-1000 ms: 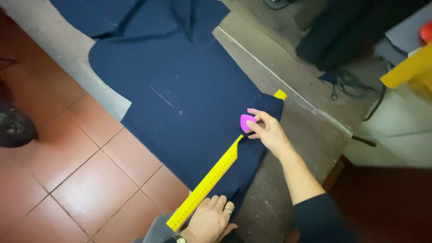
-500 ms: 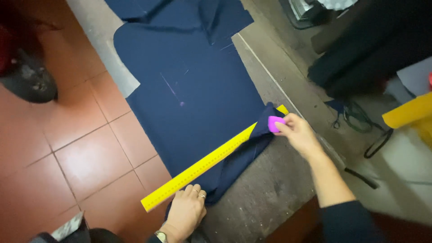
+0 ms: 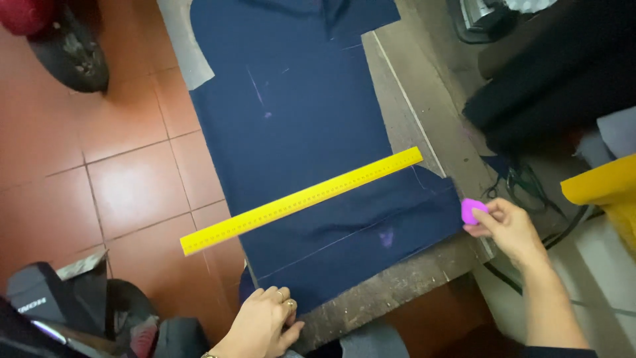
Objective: Measuring and marking fabric with chalk and a ruler, then cutting it with scissors.
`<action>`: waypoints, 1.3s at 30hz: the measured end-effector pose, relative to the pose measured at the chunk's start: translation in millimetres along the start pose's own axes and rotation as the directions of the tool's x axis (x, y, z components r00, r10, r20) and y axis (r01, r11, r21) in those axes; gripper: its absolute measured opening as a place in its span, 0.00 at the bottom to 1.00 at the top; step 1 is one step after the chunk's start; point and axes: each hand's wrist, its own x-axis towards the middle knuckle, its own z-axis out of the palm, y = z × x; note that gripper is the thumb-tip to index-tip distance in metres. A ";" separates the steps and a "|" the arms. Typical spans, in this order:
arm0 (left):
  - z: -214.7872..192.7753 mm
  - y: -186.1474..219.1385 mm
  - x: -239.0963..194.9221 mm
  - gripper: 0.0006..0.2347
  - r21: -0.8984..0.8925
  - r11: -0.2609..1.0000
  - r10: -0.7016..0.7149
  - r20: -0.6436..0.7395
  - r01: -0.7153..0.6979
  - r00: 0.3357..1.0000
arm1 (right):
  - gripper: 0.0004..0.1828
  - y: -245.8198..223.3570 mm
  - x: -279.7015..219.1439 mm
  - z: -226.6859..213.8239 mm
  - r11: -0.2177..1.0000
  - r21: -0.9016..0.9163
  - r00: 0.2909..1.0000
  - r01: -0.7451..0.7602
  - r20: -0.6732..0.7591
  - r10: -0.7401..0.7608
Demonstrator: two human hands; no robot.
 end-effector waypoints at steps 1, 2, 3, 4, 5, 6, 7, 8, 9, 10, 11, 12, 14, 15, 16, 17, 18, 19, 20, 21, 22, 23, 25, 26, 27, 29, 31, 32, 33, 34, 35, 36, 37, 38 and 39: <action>15.3 -7.3 6.0 0.13 -0.016 0.999 0.040 -0.131 -0.043 0.991 | 0.09 7.7 3.7 -3.5 0.999 0.024 0.999 -0.038 0.003 0.038; 30.3 -14.6 12.0 0.11 -0.026 0.996 0.076 -0.260 -0.086 0.963 | 0.09 14.9 7.6 -7.0 0.996 0.048 0.997 -0.076 0.006 0.076; 34.1 -15.6 11.7 0.11 -0.030 0.996 0.074 -0.263 -0.085 0.962 | 0.09 20.4 10.9 -6.3 0.996 0.044 0.997 -0.072 0.008 0.072; 37.4 -16.8 11.5 0.12 -0.044 0.995 0.072 -0.336 -0.092 0.939 | 0.07 25.3 14.4 -5.6 0.988 0.135 0.997 -0.080 -0.007 0.082; 41.0 -17.6 11.2 0.16 -0.058 0.993 0.070 -0.406 -0.102 0.911 | 0.07 31.1 16.8 -5.7 0.970 0.225 0.995 -0.089 -0.023 0.096; 40.2 -15.9 12.3 0.16 -0.062 0.993 0.070 -0.406 -0.104 0.911 | 0.07 33.3 19.5 -2.3 0.971 0.221 0.995 -0.088 -0.023 0.096; 37.9 -15.3 13.5 0.18 0.019 0.998 0.056 -0.307 -0.052 0.950 | 0.06 35.6 21.4 1.5 0.952 0.304 0.998 -0.044 -0.022 0.054; 35.1 -15.3 14.6 0.21 0.104 0.995 0.030 -0.206 -0.008 0.978 | 0.05 37.4 23.5 5.6 0.923 0.384 1.000 -0.001 -0.024 0.011; 38.8 -19.6 17.6 0.21 0.106 0.994 0.034 -0.206 -0.012 0.978 | 0.05 31.3 19.2 8.4 0.923 0.384 1.000 0.000 -0.028 0.012; 42.4 -24.7 20.7 0.18 0.149 0.989 0.052 -0.181 -0.024 0.982 | 0.06 24.8 14.9 11.8 0.923 0.385 0.998 -0.022 -0.044 0.042; 47.0 -30.1 22.8 0.16 0.188 0.982 0.065 -0.156 -0.035 0.986 | 0.07 17.8 10.8 16.4 0.922 0.385 0.996 -0.044 -0.056 0.071; 46.5 -32.7 24.4 0.16 0.187 0.982 0.065 -0.157 -0.036 0.985 | 0.07 16.1 14.0 16.3 0.922 0.384 0.996 -0.044 -0.057 0.071; 49.7 -38.5 23.2 0.14 0.189 0.981 0.060 -0.162 -0.029 0.985 | 0.07 18.8 14.3 18.1 0.904 0.427 0.995 0.000 -0.091 0.043; 40.9 -36.3 18.6 0.14 0.194 0.981 0.062 -0.165 -0.029 0.984 | 0.07 20.6 19.0 17.0 0.902 0.431 0.995 0.003 -0.094 0.042; 32.4 -33.8 14.2 0.14 0.166 0.986 0.038 -0.113 -0.019 0.993 | 0.07 22.9 23.7 15.8 0.894 0.448 0.992 0.004 -0.117 0.054; 27.4 -30.4 7.6 0.15 0.136 0.991 0.014 -0.055 -0.006 0.998 | 0.08 28.2 25.7 15.0 0.886 0.464 0.988 0.000 -0.136 0.071; 31.7 -38.9 10.9 0.15 0.139 0.990 0.013 -0.052 -0.006 0.999 | 0.08 34.6 36.7 14.2 0.885 0.466 0.988 -0.002 -0.135 0.074; 38.0 -46.1 13.7 0.14 0.131 0.990 0.063 -0.140 -0.045 0.988 | 0.05 42.3 47.9 13.4 0.896 0.444 0.988 0.018 -0.143 0.051; 44.3 -52.7 16.4 0.13 0.128 0.988 0.111 -0.227 -0.083 0.968 | 0.04 50.3 59.3 12.3 0.906 0.422 0.988 0.039 -0.151 0.028; 43.3 -51.5 14.6 0.13 0.124 0.989 0.105 -0.224 -0.078 0.969 | 0.04 48.0 59.5 14.1 0.906 0.421 0.989 0.034 -0.144 0.030; 41.6 -49.8 12.6 0.12 0.090 0.994 0.079 -0.253 -0.057 0.964 | 0.05 45.3 59.8 15.2 0.928 0.371 0.992 0.042 -0.123 0.005; 37.5 -46.6 13.5 0.11 0.052 0.998 0.048 -0.291 -0.035 0.956 | 0.06 38.0 65.4 14.5 0.946 0.319 0.994 0.061 -0.101 -0.030; 32.9 -39.0 12.8 0.13 0.014 1.000 -0.018 -0.284 0.023 0.959 | 0.06 42.1 76.5 15.3 0.964 0.250 0.996 0.086 -0.047 -0.077; 31.3 -34.5 13.4 0.14 -0.017 0.997 -0.076 -0.269 0.074 0.960 | 0.08 43.2 84.3 16.0 0.977 0.184 0.994 0.109 0.001 -0.111; 34.9 -33.2 11.9 0.14 -0.031 0.995 -0.095 -0.267 0.090 0.959 | 0.08 40.5 91.1 16.9 0.977 0.180 0.993 0.111 0.022 -0.117; 41.5 -27.1 14.4 0.09 -0.073 0.991 -0.129 -0.412 0.109 0.902 | 0.07 39.8 104.1 12.4 0.987 -0.063 0.985 0.151 0.096 -0.145; 58.9 -33.6 19.5 0.09 -0.102 0.989 -0.141 -0.519 0.103 0.843 | 0.07 35.5 108.4 5.3 0.989 -0.041 0.978 0.145 0.158 -0.137; 68.6 -36.8 21.5 0.08 -0.123 0.988 -0.150 -0.620 0.093 0.770 | 0.08 31.3 111.3 2.6 0.990 -0.015 0.968 0.137 0.213 -0.131; 69.4 -32.5 20.9 0.08 -0.136 0.986 -0.164 -0.621 0.101 0.766 | 0.08 25.3 110.9 -3.7 0.989 -0.022 0.965 0.145 0.224 -0.137; 70.4 -28.2 20.2 0.08 -0.191 0.965 -0.257 -0.585 0.177 0.769 | 0.08 19.6 110.3 -9.9 0.994 0.007 0.959 0.111 0.260 -0.109; 70.0 -25.4 18.9 0.07 -0.240 0.937 -0.347 -0.545 0.254 0.763 | 0.07 13.4 109.4 -14.9 0.996 0.038 0.952 0.076 0.295 -0.083; 72.0 -24.2 18.2 0.07 -0.250 0.932 -0.359 -0.545 0.261 0.758 | 0.07 10.3 113.5 -19.6 0.996 0.034 0.948 0.083 0.305 -0.089; 75.3 -21.6 18.5 0.08 -0.262 0.923 -0.385 -0.575 0.283 0.722 | 0.06 9.2 116.8 -26.4 0.996 0.045 0.946 0.071 0.314 -0.081; 79.0 -19.1 18.8 0.10 -0.275 0.912 -0.410 -0.603 0.304 0.684 | 0.06 8.3 120.0 -32.9 0.997 0.056 0.943 0.059 0.324 -0.074; 80.8 -16.3 19.1 0.10 -0.285 0.906 -0.422 -0.598 0.312 0.681 | 0.06 17.0 133.9 -35.5 0.997 0.049 0.939 0.061 0.335 -0.074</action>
